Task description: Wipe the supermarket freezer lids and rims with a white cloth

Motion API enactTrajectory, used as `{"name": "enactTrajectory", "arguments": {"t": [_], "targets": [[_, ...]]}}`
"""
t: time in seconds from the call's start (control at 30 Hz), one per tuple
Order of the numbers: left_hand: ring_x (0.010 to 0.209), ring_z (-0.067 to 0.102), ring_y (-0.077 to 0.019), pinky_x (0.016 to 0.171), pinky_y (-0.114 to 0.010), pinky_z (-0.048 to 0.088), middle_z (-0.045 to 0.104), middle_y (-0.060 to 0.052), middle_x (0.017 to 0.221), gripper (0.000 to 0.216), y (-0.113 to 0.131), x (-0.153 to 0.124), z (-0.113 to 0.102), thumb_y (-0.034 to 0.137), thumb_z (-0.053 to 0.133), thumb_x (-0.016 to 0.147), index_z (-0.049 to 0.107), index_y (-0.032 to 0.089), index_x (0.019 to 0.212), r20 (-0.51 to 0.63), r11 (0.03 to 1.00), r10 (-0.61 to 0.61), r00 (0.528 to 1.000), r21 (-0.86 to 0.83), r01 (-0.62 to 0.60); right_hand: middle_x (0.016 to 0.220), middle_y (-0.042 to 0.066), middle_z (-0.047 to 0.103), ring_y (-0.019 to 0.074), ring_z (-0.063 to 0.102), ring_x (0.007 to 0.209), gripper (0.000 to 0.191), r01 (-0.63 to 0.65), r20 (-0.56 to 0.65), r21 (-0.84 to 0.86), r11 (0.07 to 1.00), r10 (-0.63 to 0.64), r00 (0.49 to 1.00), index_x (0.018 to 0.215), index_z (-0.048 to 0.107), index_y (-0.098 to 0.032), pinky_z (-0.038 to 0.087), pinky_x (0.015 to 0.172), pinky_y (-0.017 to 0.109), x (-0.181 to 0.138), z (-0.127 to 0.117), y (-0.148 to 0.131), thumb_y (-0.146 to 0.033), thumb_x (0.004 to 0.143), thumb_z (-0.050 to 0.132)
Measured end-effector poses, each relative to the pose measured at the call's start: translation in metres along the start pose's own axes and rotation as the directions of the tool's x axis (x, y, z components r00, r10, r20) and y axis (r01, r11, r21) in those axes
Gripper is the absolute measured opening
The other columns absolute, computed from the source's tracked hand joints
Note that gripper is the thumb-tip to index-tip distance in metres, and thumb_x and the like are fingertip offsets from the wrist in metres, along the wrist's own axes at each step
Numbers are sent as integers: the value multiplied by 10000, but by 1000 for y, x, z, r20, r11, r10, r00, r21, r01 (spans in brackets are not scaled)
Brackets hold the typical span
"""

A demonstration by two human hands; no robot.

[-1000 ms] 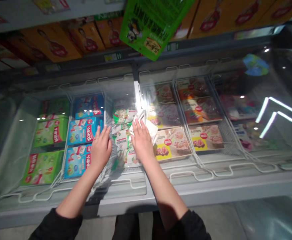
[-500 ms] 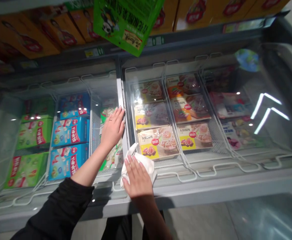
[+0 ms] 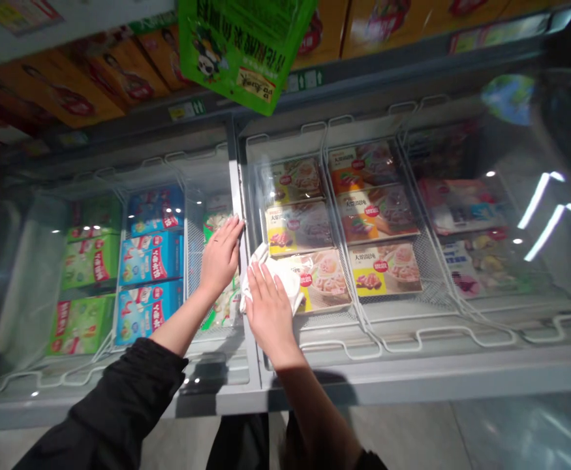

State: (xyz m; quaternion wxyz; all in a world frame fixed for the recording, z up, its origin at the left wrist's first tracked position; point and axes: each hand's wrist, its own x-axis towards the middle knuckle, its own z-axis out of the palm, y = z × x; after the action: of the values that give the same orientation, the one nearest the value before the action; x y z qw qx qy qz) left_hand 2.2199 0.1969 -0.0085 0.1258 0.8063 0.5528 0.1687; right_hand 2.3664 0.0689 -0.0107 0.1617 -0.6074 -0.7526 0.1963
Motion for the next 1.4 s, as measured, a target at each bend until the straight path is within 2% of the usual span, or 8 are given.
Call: {"name": "enactTrajectory", "arguments": {"t": [0.23,0.33,0.57,0.67,0.87,1.13,1.27,1.4], "targets": [[1570,420,-216,1301,-492,358,478,-52,1666,607,2,0,-1,133,416,1010,475,273,1598,13,999,-33,999,-19,33,1618,-68,479,301,636,1385,936,56,14,-72,996,-56,998,1713,-26,-329,487,1229,456,-125,20,13,-300,961,530],[1569,422,-220,1299,-496,358,485,-56,1660,603,4,1,-2,125,419,1004,491,263,1586,8,999,-40,999,-19,40,1626,-61,475,318,598,1427,932,55,2,-83,995,-55,999,1712,-25,-321,458,1249,470,-107,19,17,-320,971,540],[1574,412,-210,1307,-456,346,489,-63,1660,602,3,1,-2,106,402,996,499,231,1577,14,1000,-27,1000,12,26,1764,23,247,275,232,1648,726,24,31,-24,999,-23,999,1730,158,-239,225,1341,546,28,-3,23,-271,1062,439],[1578,405,-206,1308,-462,347,477,-53,1669,613,2,1,-2,103,404,992,490,244,1583,21,999,-32,999,0,32,1769,32,252,273,209,1654,723,42,32,-7,999,-41,999,1728,176,-238,194,1342,550,50,-8,27,-253,1055,441],[1580,402,-209,1316,-474,338,482,-46,1665,641,3,1,-3,87,416,978,477,254,1594,32,999,-40,999,8,39,1744,47,317,269,300,1624,733,90,43,-77,993,-86,995,1718,230,-238,212,1332,504,-15,-3,30,-281,1041,506],[1589,384,-194,1322,-450,335,445,-31,1688,646,3,0,-4,90,424,978,459,251,1603,48,998,-38,998,44,35,1616,-18,548,254,547,1470,574,223,-23,-99,970,-226,974,1571,549,-250,339,1304,401,-128,12,26,-266,997,540],[1590,381,-196,1321,-452,338,445,-30,1689,655,2,0,-2,88,425,973,455,250,1607,35,999,-28,999,42,27,1628,-13,525,260,553,1465,583,191,1,-117,975,-192,981,1576,544,-267,320,1310,403,-112,9,23,-329,997,573],[1588,385,-196,1320,-456,341,459,-21,1681,674,2,0,-1,78,426,960,456,263,1608,31,999,-32,999,39,31,1707,0,393,256,384,1585,645,126,63,-119,985,-119,991,1655,415,-252,209,1344,442,-46,1,24,-346,1030,545]]}}
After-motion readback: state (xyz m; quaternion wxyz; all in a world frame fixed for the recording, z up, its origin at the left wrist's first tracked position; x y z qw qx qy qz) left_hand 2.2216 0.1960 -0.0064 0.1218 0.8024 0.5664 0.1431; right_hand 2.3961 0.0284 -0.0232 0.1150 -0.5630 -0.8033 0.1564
